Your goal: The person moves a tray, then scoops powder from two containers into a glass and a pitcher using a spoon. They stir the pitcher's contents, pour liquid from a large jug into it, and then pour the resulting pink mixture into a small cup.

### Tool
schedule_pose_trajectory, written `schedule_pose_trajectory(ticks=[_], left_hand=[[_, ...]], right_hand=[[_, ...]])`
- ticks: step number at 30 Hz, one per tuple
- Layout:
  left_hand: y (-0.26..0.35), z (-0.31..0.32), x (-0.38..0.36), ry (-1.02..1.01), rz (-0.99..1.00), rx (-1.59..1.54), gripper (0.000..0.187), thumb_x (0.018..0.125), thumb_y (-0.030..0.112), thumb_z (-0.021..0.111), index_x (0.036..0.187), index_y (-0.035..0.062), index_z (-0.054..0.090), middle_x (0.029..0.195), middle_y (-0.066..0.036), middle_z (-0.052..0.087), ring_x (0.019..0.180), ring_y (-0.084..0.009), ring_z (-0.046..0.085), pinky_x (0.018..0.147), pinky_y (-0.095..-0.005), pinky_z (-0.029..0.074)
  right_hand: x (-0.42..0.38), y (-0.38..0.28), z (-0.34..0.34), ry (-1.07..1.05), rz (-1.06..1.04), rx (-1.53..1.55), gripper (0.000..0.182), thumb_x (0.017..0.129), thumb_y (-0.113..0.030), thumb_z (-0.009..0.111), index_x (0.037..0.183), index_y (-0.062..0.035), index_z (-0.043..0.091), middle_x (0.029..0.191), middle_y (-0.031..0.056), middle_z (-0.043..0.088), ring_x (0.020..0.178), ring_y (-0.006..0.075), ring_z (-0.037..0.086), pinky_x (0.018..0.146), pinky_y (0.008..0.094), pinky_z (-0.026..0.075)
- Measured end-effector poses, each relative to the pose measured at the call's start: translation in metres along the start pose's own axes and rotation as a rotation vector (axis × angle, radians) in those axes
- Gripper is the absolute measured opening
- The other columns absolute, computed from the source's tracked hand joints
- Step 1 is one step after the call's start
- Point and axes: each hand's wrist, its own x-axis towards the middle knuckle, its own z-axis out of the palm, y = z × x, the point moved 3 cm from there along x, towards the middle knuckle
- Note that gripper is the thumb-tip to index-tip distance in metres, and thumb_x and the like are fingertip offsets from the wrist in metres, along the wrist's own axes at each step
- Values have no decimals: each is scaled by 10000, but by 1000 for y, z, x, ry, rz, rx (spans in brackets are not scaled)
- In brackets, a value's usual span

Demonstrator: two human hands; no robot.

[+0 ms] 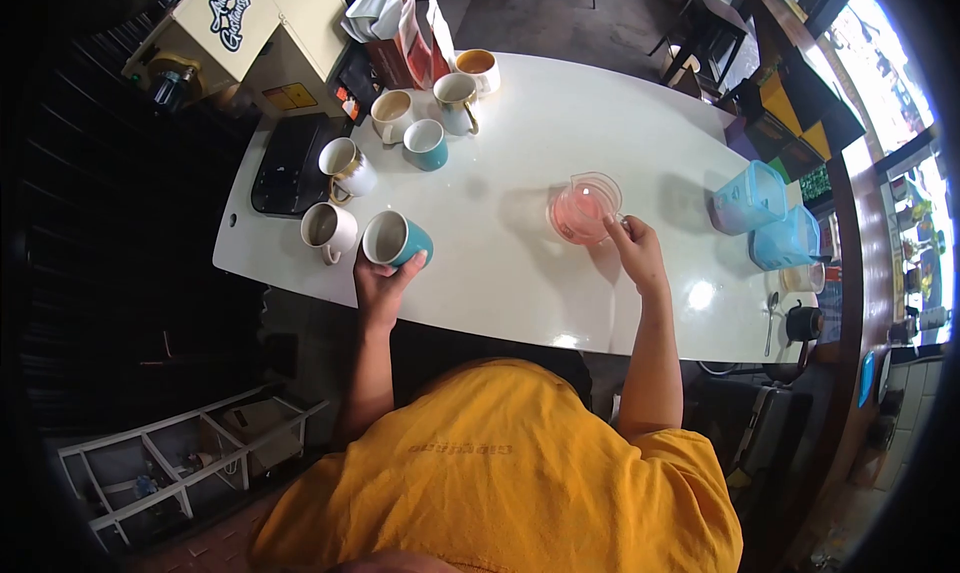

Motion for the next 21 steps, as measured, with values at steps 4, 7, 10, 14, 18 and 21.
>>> schedule_pose_trajectory(ticks=[4, 7, 10, 14, 18, 21], left_hand=[[-1, 0, -8, -18, -44, -81, 447, 691, 103, 792, 1069, 30, 567, 912, 15, 603, 730, -31, 487, 629, -188, 390], [3, 2, -11, -48, -55, -55, 457, 690, 100, 794, 1078, 28, 563, 935, 8, 608, 777, -42, 519, 655, -193, 403], [3, 6, -12, -57, -50, -115, 466, 689, 102, 797, 1083, 26, 561, 952, -1, 613, 810, -51, 538, 680, -200, 415], [4, 7, -11, -91, -62, -76, 470, 687, 95, 797, 1087, 26, 560, 956, -5, 615, 820, -58, 544, 695, -206, 423], [4, 8, -11, -125, -90, 9, 478, 690, 68, 790, 1101, 22, 551, 985, -21, 615, 878, -86, 569, 743, -235, 446], [9, 13, -11, -128, -102, -109, 489, 697, 64, 785, 1115, 13, 538, 1020, -44, 609, 926, -122, 583, 810, -268, 463]], right_hand=[[11, 2, -6, 3, -34, 19, 383, 874, -351, 632, 684, -55, 481, 622, -69, 354, 583, 45, 300, 502, 236, 247], [17, -2, -10, 31, -82, 1, 340, 871, -331, 638, 751, -45, 499, 654, -58, 389, 603, 41, 326, 516, 226, 267], [26, 6, -13, 70, -175, 46, 306, 867, -307, 645, 820, -41, 502, 699, -48, 418, 635, 38, 348, 536, 213, 290], [34, 15, -17, 78, -187, 68, 283, 865, -280, 649, 902, -30, 523, 752, -44, 450, 656, 33, 371, 557, 203, 314], [35, 12, -16, 115, -198, 118, 318, 863, -290, 655, 955, -14, 525, 837, 2, 553, 672, 49, 463, 594, 201, 381], [28, 10, -8, 370, -266, 172, 386, 849, -315, 674, 1027, -11, 516, 899, 57, 580, 722, 81, 524, 625, 224, 423]])
